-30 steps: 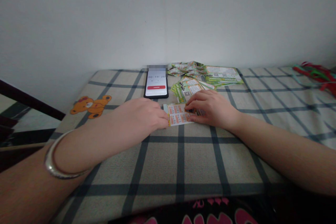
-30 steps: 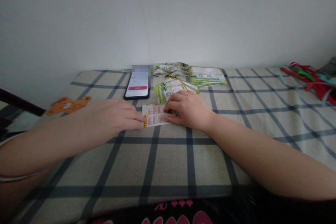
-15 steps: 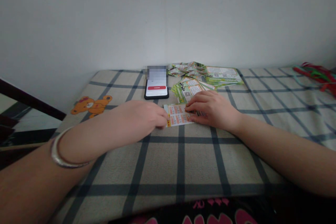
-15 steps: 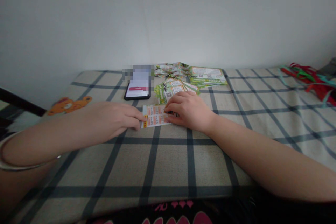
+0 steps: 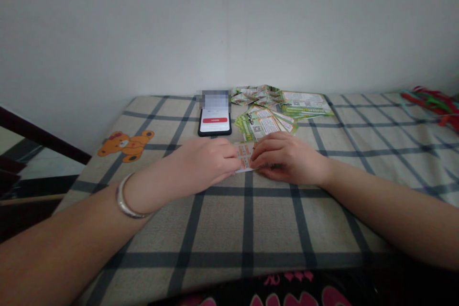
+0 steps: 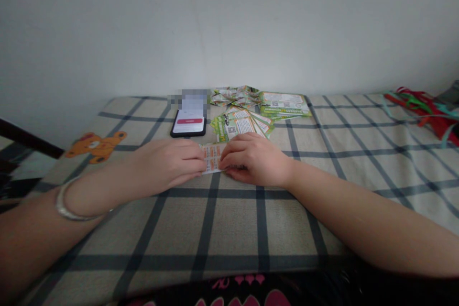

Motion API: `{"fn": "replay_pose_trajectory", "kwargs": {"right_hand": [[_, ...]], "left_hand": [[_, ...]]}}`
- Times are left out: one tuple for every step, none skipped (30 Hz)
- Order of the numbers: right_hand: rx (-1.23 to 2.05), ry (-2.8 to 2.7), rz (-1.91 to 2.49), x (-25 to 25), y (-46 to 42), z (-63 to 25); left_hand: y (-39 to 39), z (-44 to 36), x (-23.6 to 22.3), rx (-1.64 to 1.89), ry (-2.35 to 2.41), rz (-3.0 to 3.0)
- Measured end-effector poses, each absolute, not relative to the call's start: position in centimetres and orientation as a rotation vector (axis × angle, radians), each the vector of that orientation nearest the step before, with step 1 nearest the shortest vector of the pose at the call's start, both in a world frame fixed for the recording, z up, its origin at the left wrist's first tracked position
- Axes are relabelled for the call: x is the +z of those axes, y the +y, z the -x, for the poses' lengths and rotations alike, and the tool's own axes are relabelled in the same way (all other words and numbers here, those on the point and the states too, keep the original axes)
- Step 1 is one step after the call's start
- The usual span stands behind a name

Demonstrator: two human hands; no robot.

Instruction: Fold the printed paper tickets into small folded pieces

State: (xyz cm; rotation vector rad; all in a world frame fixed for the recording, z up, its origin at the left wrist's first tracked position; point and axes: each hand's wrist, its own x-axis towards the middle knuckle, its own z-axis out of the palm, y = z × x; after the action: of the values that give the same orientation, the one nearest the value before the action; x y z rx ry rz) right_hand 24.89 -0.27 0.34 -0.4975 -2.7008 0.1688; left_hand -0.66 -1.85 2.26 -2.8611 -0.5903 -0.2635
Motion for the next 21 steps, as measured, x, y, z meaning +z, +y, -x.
{"fn": "replay_pose_trajectory", "kwargs": {"right_hand": [[0.169, -2.698, 0.498, 0.28, -0.38, -24.80], [0.167, -2.697, 0.503, 0.23, -0.47, -24.73], [0.165, -2.697, 0.509, 0.19, -0.55, -24.66], [0.161, -2.700, 0.515, 0.15, -0.60, -24.60], [0.156, -2.704, 0.520, 0.13, -0.65, -24.56], [0.150, -2.706, 0.524, 0.12, -0.68, -24.52], [0.142, -2.708, 0.528, 0.13, -0.70, -24.49], [0.133, -2.711, 0.533, 0.14, -0.73, -24.45], [0.122, -2.714, 0.539, 0.17, -0.76, -24.42], [0.109, -2.718, 0.547, 0.20, -0.79, -24.38], [0.094, -2.721, 0.555, 0.23, -0.83, -24.34], [0.078, -2.725, 0.562, 0.27, -0.87, -24.31], [0.062, -2.731, 0.568, 0.30, -0.92, -24.29], [0.046, -2.738, 0.574, 0.34, -0.95, -24.27], [0.031, -2.746, 0.576, 0.38, -0.98, -24.27], [0.019, -2.757, 0.576, 0.44, -1.00, -24.29], [0.010, -2.767, 0.574, 0.50, -1.01, -24.31], [0.006, -2.776, 0.572, 0.58, -1.01, -24.33], [0.007, -2.784, 0.568, 0.68, -1.01, -24.37], [0.015, -2.791, 0.561, 0.80, -1.01, -24.40], [0.026, -2.796, 0.553, 0.92, -1.01, -24.44]], "left_hand": [[-1.87, 0.60, 2.19, -0.270, -0.582, 2.851], [-1.88, 0.53, 2.12, -0.271, -0.572, 2.837], [-1.88, 0.47, 2.06, -0.262, -0.566, 2.821], [-1.88, 0.39, 1.99, -0.248, -0.569, 2.803], [-1.87, 0.32, 1.93, -0.235, -0.579, 2.786], [-1.85, 0.24, 1.87, -0.228, -0.591, 2.774], [-1.83, 0.17, 1.81, -0.229, -0.597, 2.769], [-1.80, 0.10, 1.75, -0.234, -0.598, 2.773], [-1.77, 0.05, 1.68, -0.242, -0.594, 2.781], [-1.74, 0.01, 1.62, -0.255, -0.581, 2.793], [-1.71, -0.01, 1.55, -0.274, -0.565, 2.807], [-1.67, -0.03, 1.49, -0.296, -0.551, 2.822], [-1.64, -0.03, 1.44, -0.318, -0.542, 2.839], [-1.61, -0.04, 1.41, -0.339, -0.539, 2.859], [-1.59, -0.05, 1.39, -0.354, -0.538, 2.880], [-1.59, -0.06, 1.39, -0.360, -0.541, 2.901], [-1.60, -0.09, 1.41, -0.356, -0.543, 2.916], [-1.63, -0.12, 1.44, -0.352, -0.540, 2.919], [-1.68, -0.15, 1.48, -0.344, -0.538, 2.913], [-1.75, -0.19, 1.53, -0.332, -0.538, 2.899], [-1.82, -0.22, 1.58, -0.318, -0.543, 2.882]]}}
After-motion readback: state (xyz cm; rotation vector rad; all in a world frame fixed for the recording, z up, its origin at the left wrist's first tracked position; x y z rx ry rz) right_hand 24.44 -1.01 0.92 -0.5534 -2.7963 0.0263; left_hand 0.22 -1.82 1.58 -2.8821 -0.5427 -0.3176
